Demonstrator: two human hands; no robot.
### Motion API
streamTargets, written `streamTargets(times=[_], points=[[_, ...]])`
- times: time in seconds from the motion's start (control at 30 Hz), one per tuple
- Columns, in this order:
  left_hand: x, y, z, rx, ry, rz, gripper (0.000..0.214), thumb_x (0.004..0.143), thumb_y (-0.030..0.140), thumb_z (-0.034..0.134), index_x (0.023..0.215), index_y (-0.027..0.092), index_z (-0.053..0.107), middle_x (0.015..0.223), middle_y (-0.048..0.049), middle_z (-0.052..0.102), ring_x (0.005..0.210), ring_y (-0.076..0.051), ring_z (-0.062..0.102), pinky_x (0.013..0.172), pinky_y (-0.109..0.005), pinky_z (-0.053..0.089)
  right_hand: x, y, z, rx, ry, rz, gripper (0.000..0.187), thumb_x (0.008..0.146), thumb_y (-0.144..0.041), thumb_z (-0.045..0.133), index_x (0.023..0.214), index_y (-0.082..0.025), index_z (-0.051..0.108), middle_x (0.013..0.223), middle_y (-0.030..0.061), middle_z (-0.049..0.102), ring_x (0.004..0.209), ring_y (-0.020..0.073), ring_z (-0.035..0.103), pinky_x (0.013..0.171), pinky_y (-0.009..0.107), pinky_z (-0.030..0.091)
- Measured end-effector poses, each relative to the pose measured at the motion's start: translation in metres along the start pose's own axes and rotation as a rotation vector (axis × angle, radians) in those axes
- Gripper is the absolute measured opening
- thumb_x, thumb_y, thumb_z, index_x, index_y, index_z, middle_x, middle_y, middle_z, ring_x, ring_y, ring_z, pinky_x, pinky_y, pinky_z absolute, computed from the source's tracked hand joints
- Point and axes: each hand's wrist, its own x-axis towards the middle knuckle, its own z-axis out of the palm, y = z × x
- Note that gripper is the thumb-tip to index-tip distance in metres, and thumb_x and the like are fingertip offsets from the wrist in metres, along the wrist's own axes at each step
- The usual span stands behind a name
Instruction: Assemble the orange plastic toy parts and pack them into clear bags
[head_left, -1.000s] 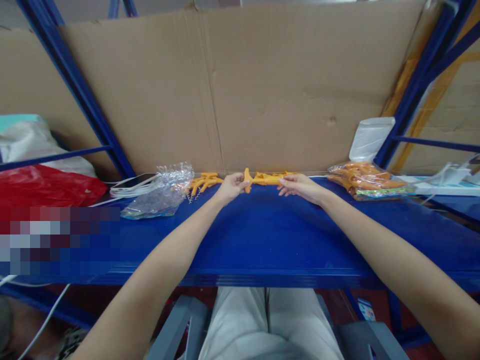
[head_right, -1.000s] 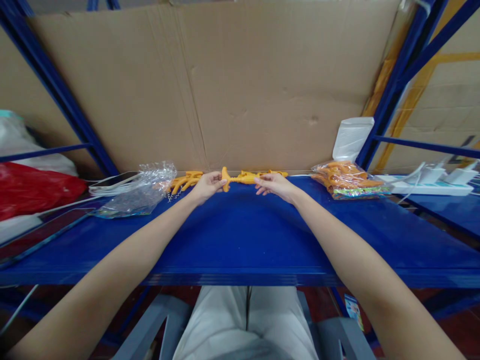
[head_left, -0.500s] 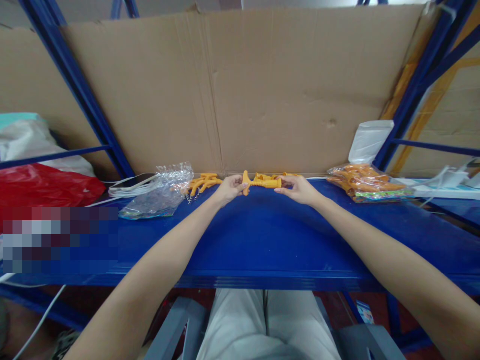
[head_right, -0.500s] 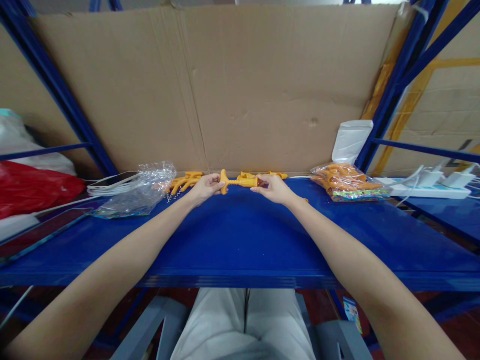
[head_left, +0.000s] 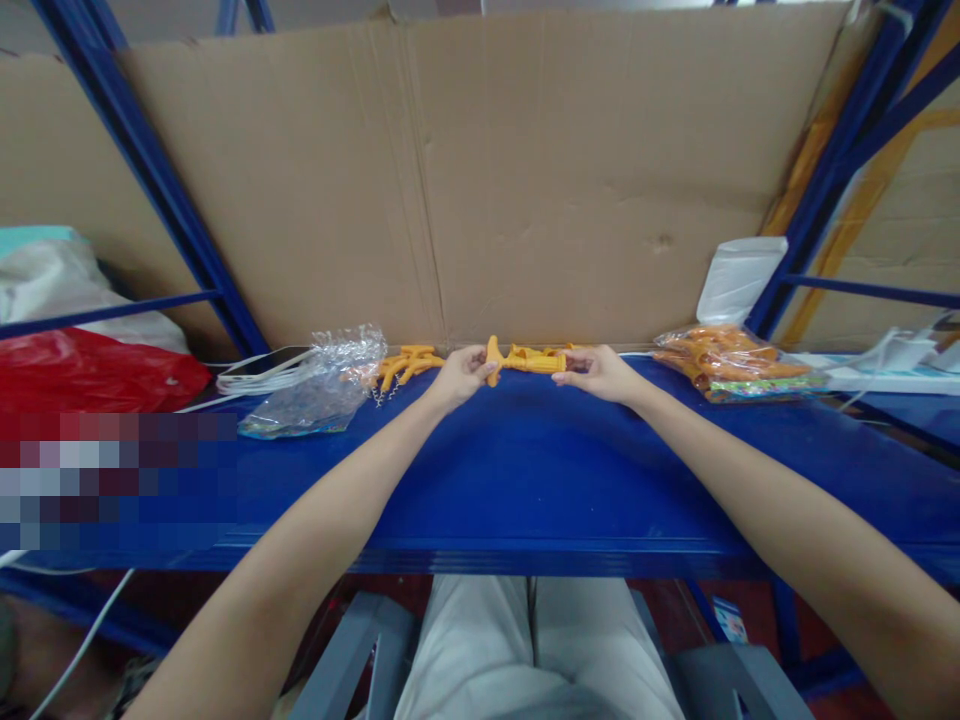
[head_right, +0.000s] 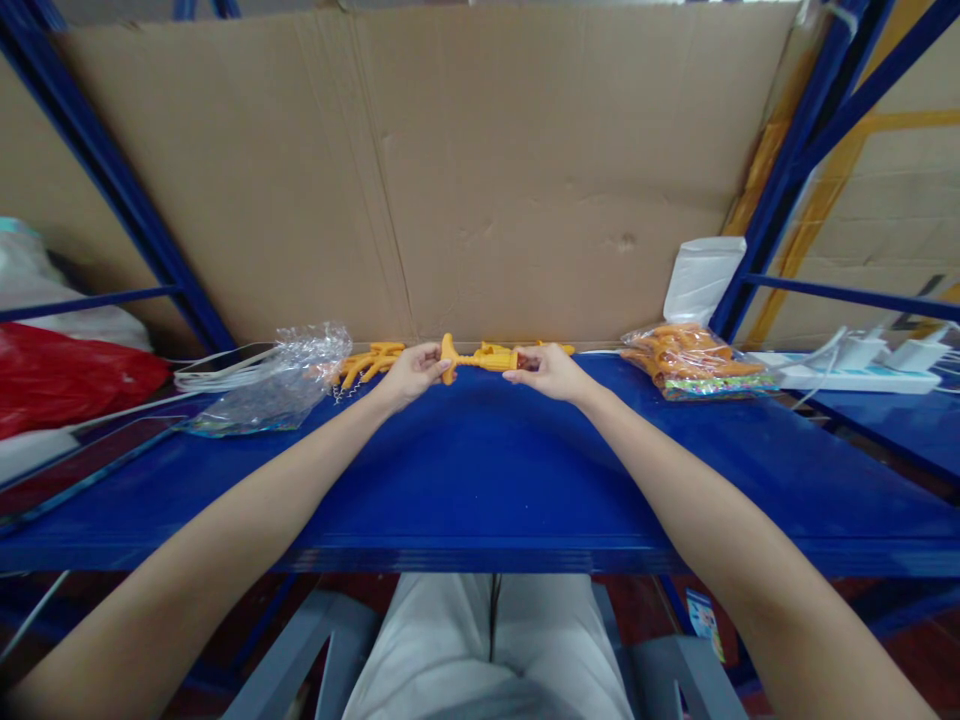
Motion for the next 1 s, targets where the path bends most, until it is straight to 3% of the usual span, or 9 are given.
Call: streamTargets(times=[0.2, 0.43, 0.57, 0.7, 0.8, 0.9, 1.0], points=[[-0.002, 0.004, 0.002, -0.016, 0.019, -0.013, 0.006, 0.073, 0.012, 0.059, 0.073, 0.013, 0.053, 0.061, 0.0012, 0.058, 0.057, -0.008, 0.057, 0.061, -0.022, 0.047, 0.0, -0.003, 0.0, 0.048, 0.001, 0.048, 0.035, 0.061, -0.045, 0.065, 0.074, -0.013, 0.063, 0.068, 0.0033, 0.062, 0.062, 0.0141, 0.055, 0.058, 0.027, 0.042], [-0.001, 0.003, -0.001, -0.076, 0.052, -0.183, 0.009, 0.075, 0.016, 0.062, 0.082, 0.013, 0.058, 0.063, 0.0006, 0.061, 0.055, -0.008, 0.059, 0.059, -0.022, 0.05, -0.001, -0.004, -0.005, -0.001, -0.005, 0.168, 0.042, 0.06, -0.044, 0.069, 0.091, -0.015, 0.067, 0.077, 0.0053, 0.067, 0.068, 0.0165, 0.058, 0.054, 0.025, 0.045], [-0.001, 0.0, -0.008, -0.118, 0.073, -0.249, 0.005, 0.075, 0.016, 0.061, 0.079, 0.013, 0.06, 0.061, -0.0004, 0.061, 0.051, -0.007, 0.055, 0.058, -0.023, 0.052, -0.002, 0.005, -0.024, -0.097, 0.151, 0.207, 0.041, 0.067, -0.043, 0.066, 0.096, -0.014, 0.067, 0.073, 0.008, 0.067, 0.067, 0.0183, 0.059, 0.055, 0.029, 0.048], [0.0, -0.001, -0.008, -0.101, 0.097, -0.326, 0.002, 0.074, 0.013, 0.06, 0.075, 0.013, 0.059, 0.058, -0.0006, 0.06, 0.046, -0.007, 0.051, 0.056, -0.028, 0.053, -0.004, 0.016, -0.051, -0.402, 0.242, 0.325, 0.023, 0.073, -0.034, 0.061, 0.077, -0.012, 0.067, 0.064, 0.0086, 0.064, 0.055, 0.0173, 0.056, 0.052, 0.031, 0.045], [0.006, -0.006, -0.002, -0.057, 0.097, -0.392, 0.003, 0.072, 0.012, 0.061, 0.072, 0.013, 0.058, 0.055, -0.0003, 0.059, 0.041, -0.008, 0.05, 0.05, -0.026, 0.05, -0.009, 0.018, -0.062, -0.619, 0.057, 0.511, 0.023, 0.072, -0.03, 0.062, 0.056, -0.014, 0.061, 0.054, 0.0075, 0.059, 0.047, 0.015, 0.052, 0.049, 0.03, 0.041], [0.016, -0.015, 0.006, 0.01, 0.037, -0.404, 0.006, 0.068, 0.014, 0.064, 0.067, 0.014, 0.059, 0.048, -0.0002, 0.058, 0.038, -0.008, 0.049, 0.04, -0.021, 0.041, -0.013, 0.017, -0.062, -0.666, -0.184, 0.671, 0.028, 0.068, -0.034, 0.065, 0.048, -0.017, 0.055, 0.045, 0.0026, 0.052, 0.04, 0.0117, 0.046, 0.042, 0.027, 0.037], [0.027, -0.021, 0.016, 0.12, -0.036, -0.373, 0.011, 0.067, 0.017, 0.066, 0.06, 0.013, 0.059, 0.038, 0.0003, 0.051, 0.033, -0.009, 0.045, 0.034, -0.019, 0.029, -0.014, 0.016, -0.055, -0.642, -0.231, 0.693, 0.028, 0.068, -0.032, 0.063, 0.046, -0.018, 0.053, 0.042, -0.0003, 0.05, 0.039, 0.01, 0.044, 0.039, 0.025, 0.035]])
